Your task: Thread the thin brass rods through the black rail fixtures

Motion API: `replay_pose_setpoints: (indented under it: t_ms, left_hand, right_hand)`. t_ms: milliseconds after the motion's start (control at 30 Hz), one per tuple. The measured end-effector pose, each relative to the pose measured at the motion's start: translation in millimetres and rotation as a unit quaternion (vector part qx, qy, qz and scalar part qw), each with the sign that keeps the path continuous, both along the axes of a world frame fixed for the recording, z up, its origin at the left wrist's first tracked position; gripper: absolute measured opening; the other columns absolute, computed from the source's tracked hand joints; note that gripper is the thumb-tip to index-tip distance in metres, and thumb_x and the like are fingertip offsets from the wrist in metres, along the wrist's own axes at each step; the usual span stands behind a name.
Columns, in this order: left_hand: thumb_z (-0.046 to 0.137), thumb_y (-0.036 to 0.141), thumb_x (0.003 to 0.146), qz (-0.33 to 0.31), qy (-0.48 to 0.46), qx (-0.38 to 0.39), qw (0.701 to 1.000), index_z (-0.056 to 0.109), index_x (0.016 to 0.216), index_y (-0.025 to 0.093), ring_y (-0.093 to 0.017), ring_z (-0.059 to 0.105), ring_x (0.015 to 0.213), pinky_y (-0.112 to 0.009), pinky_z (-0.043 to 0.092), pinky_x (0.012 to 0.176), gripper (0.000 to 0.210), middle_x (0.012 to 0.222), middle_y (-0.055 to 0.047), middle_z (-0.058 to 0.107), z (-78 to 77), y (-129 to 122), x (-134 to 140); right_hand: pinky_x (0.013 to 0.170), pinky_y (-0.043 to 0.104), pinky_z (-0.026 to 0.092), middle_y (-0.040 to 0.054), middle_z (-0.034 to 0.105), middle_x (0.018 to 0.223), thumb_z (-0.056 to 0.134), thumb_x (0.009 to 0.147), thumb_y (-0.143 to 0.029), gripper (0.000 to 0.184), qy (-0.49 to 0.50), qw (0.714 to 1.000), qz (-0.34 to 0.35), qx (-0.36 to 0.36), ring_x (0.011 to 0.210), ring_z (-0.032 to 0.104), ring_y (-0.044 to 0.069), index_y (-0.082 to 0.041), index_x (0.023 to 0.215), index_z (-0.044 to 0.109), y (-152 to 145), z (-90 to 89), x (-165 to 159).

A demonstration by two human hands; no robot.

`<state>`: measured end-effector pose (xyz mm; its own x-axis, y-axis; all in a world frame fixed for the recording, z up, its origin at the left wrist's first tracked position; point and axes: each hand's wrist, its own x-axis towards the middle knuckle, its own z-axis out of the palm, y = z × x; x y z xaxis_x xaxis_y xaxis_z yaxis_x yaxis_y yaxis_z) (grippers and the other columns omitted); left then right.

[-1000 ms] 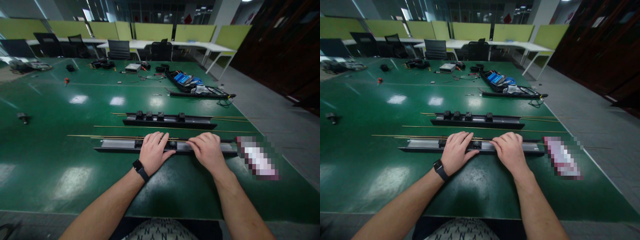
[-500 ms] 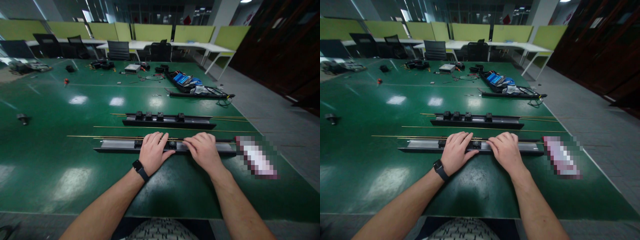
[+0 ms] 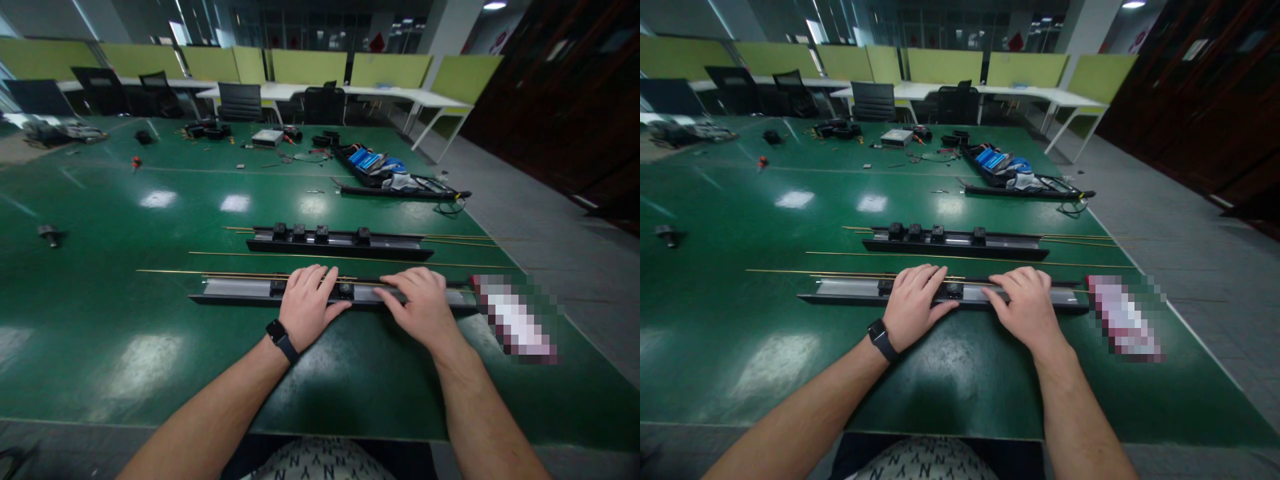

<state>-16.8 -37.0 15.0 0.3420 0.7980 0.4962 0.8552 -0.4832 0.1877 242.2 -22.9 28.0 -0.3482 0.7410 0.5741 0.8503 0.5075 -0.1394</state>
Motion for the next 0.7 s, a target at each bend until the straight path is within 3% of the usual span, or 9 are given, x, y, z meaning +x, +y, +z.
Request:
replay_pose_setpoints:
  t_ms: [300, 700]
  left_hand:
    - [0.062, 0.059, 0.094, 0.001, 0.003, 0.002, 1.000, 0.057, 0.140, 0.019, -0.031, 0.057, 0.129, -0.048, 0.040, 0.111, 0.061, 0.135, -0.014, 0.066, -0.3, 0, 0]
    - [0.061, 0.060, 0.094, 0.001, 0.011, -0.001, 1.000, 0.057, 0.140, 0.018, -0.031, 0.057, 0.129, -0.048, 0.040, 0.111, 0.062, 0.135, -0.013, 0.065, 0.9, 0, 0]
  right_hand:
    - [0.090, 0.042, 0.032, 0.0049, 0.075, 0.088, 0.060, 0.101, -0.035, 0.020, -0.007, 1.000, 0.005, -0.007, 0.092, 0.058, 0.023, -0.024, 0.098, 0.076, -1, -0.5, -14]
    - [0.088, 0.043, 0.034, 0.0050, 0.075, 0.087, 0.065, 0.098, -0.036, 0.019, 0.009, 1.000, -0.012, 0.017, 0.090, 0.059, 0.024, -0.024, 0.087, 0.075, 2, 1.1, -4]
